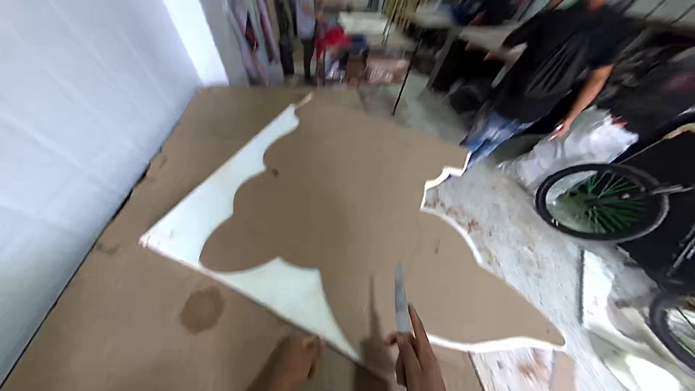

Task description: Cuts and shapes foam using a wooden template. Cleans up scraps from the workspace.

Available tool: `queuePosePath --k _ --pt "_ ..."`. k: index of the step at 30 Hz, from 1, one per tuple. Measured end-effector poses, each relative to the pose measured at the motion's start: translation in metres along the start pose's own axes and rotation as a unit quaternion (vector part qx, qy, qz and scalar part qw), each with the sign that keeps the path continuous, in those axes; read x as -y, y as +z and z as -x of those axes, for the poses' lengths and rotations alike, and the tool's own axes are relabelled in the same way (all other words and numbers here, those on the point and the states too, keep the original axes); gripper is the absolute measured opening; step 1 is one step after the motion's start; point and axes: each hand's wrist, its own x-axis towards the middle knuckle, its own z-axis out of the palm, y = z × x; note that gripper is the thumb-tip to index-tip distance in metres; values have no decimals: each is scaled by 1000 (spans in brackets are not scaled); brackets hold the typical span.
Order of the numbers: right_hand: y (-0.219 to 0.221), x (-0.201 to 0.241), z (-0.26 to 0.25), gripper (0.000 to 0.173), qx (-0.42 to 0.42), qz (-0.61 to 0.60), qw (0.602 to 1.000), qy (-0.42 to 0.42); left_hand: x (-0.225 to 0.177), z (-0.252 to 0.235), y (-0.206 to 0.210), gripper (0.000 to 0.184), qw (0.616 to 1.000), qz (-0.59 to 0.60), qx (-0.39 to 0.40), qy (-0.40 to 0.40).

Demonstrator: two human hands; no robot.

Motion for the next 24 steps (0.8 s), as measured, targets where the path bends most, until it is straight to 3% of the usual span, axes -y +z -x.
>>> queuePosePath --k 3,6,8,14,24 --pt "70 7 1 63 29 85 995 47 29 -16 -52 61 999 28 17 -29" --pt "111 18 -5 62 53 188 979 54 28 -14 -83 72 992 93 40 -79" --pt "129 26 -19 61 89 284 954 40 23 -15 -91 69 983 147 55 -95" --pt "140 40 -33 59 158 430 886 72 29 -14 -80 51 972 214 36 -87" --pt "169 59 -22 60 124 441 881 120 40 -17 -66 46 968 246 19 -51"
